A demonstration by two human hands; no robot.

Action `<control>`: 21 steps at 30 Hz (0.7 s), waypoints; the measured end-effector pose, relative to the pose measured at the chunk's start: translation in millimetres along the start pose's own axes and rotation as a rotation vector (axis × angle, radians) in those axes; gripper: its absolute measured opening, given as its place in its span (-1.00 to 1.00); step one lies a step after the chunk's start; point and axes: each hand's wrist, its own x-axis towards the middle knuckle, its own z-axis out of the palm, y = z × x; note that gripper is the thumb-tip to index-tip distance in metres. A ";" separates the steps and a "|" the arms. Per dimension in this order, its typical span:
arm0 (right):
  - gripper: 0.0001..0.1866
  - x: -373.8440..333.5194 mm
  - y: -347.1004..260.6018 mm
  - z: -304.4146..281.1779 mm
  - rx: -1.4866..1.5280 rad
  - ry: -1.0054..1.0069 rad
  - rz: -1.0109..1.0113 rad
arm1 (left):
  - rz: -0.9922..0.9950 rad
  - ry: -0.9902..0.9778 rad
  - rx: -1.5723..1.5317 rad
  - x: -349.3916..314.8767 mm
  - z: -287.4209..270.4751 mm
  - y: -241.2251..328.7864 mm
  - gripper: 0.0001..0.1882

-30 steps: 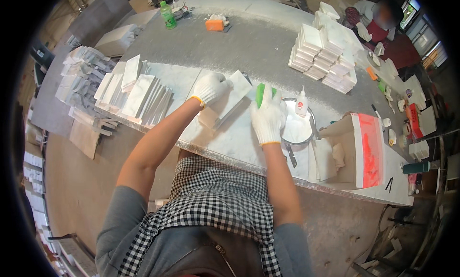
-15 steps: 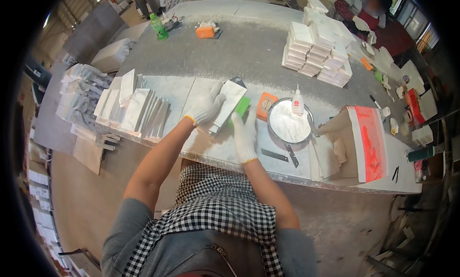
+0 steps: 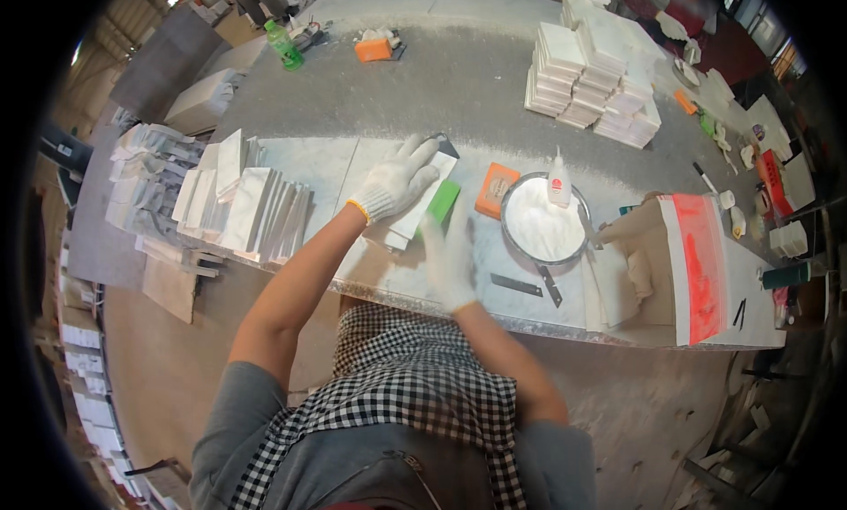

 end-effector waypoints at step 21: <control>-0.21 73.9 2.4 -9.0 -0.124 0.123 0.027 | -0.023 -0.064 -0.003 6.9 -5.3 4.5 -0.49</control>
